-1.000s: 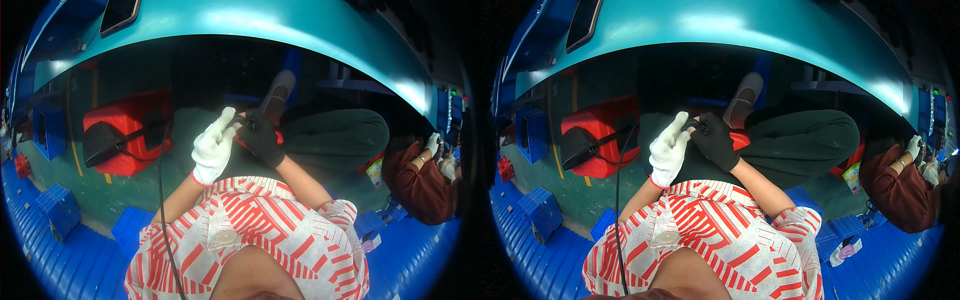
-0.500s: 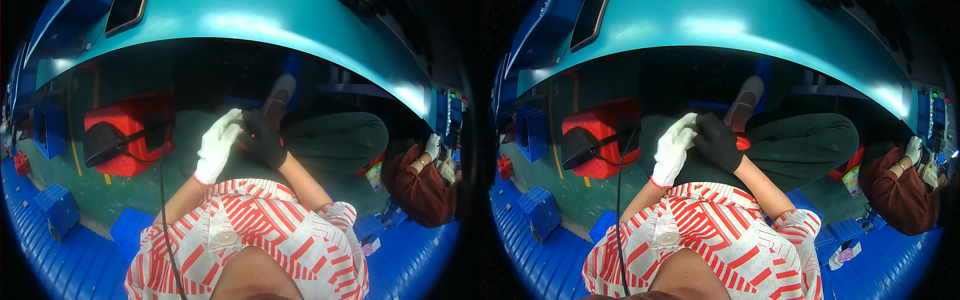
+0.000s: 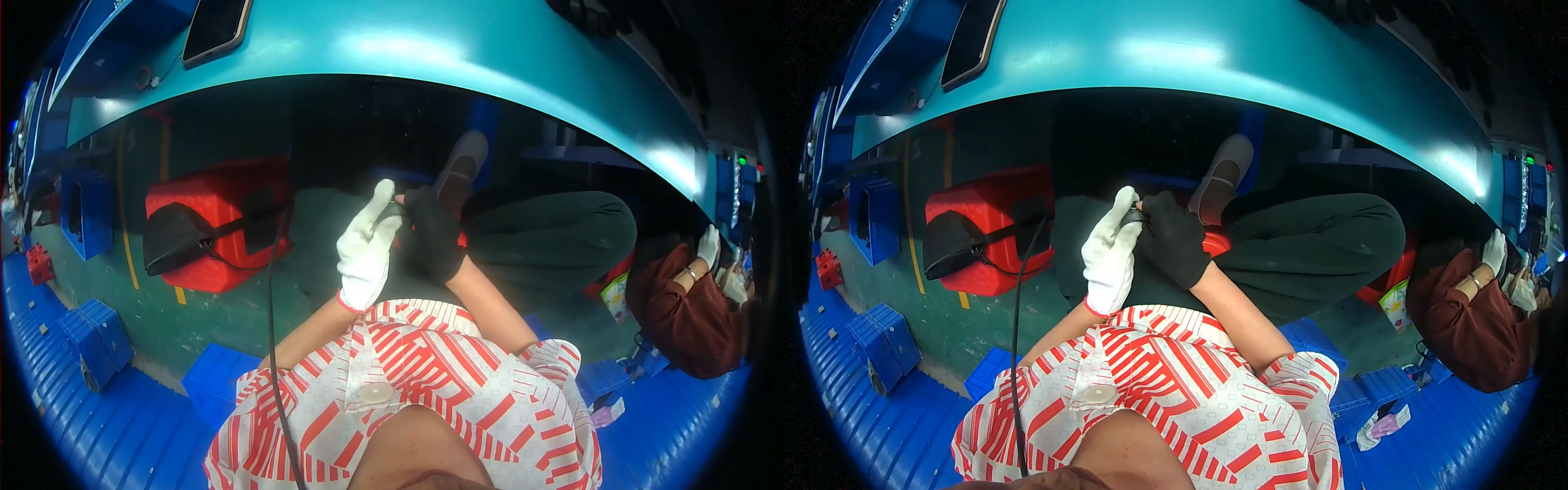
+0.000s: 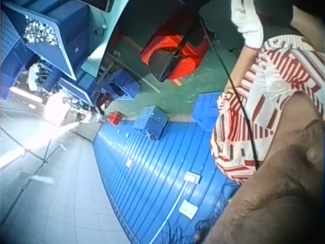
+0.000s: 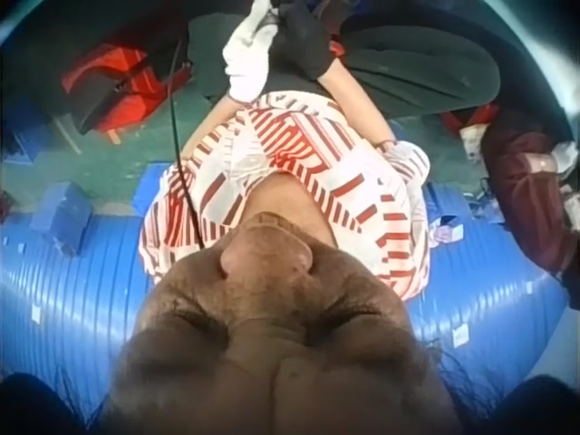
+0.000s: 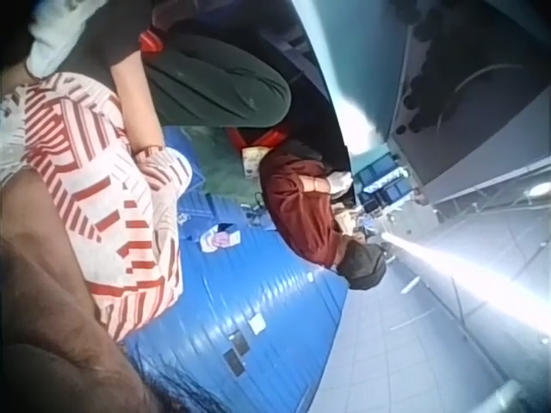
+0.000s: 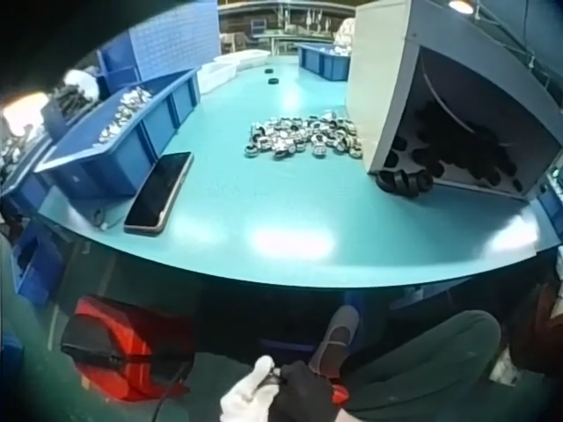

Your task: The recorder is assembling and inspecting individual fidget spinners at a factory workstation.

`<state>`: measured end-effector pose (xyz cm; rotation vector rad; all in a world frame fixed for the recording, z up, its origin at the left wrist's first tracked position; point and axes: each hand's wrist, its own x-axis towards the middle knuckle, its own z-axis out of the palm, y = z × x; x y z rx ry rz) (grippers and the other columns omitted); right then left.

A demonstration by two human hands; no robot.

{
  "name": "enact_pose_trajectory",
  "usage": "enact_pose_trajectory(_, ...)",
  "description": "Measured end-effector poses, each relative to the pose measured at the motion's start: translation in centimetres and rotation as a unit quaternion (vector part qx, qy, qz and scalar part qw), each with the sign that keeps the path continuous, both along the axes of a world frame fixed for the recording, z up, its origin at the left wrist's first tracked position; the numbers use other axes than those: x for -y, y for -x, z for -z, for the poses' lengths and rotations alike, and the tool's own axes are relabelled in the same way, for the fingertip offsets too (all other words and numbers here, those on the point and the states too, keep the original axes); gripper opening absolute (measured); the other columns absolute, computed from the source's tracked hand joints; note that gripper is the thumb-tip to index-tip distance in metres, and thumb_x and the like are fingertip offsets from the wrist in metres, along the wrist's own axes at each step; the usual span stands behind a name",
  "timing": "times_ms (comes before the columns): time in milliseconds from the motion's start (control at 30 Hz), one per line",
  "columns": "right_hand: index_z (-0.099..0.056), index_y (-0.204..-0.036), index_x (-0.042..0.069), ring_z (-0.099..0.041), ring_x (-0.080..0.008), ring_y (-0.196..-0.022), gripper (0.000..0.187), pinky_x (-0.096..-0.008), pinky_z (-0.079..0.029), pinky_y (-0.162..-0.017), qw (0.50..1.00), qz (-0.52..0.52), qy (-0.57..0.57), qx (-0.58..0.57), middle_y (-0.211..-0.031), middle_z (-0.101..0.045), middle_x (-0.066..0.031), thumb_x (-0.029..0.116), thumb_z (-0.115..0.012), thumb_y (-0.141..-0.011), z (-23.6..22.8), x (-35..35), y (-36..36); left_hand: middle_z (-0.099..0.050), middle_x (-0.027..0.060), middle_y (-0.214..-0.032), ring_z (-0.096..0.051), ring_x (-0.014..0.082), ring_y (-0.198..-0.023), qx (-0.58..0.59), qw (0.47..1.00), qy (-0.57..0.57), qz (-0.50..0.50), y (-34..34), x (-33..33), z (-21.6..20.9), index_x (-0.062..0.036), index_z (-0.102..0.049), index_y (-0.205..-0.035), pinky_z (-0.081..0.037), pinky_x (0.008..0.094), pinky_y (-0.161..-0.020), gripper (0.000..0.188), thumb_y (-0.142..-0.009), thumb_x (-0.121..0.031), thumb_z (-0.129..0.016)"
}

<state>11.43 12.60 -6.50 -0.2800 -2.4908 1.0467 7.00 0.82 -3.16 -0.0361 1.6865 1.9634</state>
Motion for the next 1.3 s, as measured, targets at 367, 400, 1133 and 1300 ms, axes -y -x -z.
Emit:
enact_pose_trajectory(367,-0.057,-0.101,0.008,-0.064,-0.0281,-0.082,0.03,-0.0311,-0.051,-0.063,0.997,-0.072,0.015,-0.003,-0.102,-0.06,-0.0102,0.008,-0.068,-0.073,-2.3,-1.1,-0.3,-0.042,0.0208,-0.138,-0.051,0.0243,-0.119,0.068,0.99,-0.11,0.06,1.7,0.7,0.2,0.0038,-0.033,-0.14,-0.045,0.0297,-0.096,0.06,-0.085,0.006,-0.056)
enact_pose_trajectory(400,-0.057,-0.101,0.008,-0.064,-0.0281,-0.082,0.03,-0.0311,-0.051,-0.063,0.997,-0.074,0.017,-0.002,-0.102,-0.06,-0.0102,0.008,-0.068,-0.073,-2.4,-1.2,-0.4,-0.041,0.0229,-0.139,-0.051,0.0262,-0.119,0.038,0.99,-0.112,0.071,1.8,0.8,0.2,0.0037,-0.032,-0.14,-0.046,0.0305,-0.095,0.061,-0.084,0.008,-0.056)
enact_pose_trajectory(1133,-0.059,-0.113,0.001,-0.059,-0.0131,-0.099,0.024,-0.0248,-0.046,-0.086,0.771,-0.001,0.619,0.15,-0.107,-0.062,-0.0068,0.009,-0.059,-0.091,-3.1,-3.0,-1.7,-0.063,0.0146,-0.104,-0.065,0.0204,-0.088,0.137,0.984,-0.067,0.095,3.4,2.6,1.2,0.0055,-0.056,-0.115,-0.057,0.0303,-0.072,0.039,-0.092,-0.025,-0.058)
enact_pose_trajectory(1300,-0.06,-0.11,0.001,-0.06,-0.0142,-0.097,0.024,-0.0251,-0.047,-0.086,0.8,-0.002,0.581,0.149,-0.107,-0.061,-0.0083,0.006,-0.063,-0.087,-4.0,-2.2,-2.0,-0.062,0.0168,-0.097,-0.061,0.0183,-0.073,0.288,0.935,-0.196,0.072,3.6,2.4,1.6,0.0083,-0.053,-0.116,-0.049,0.0225,-0.058,0.04,-0.095,-0.025,-0.053)
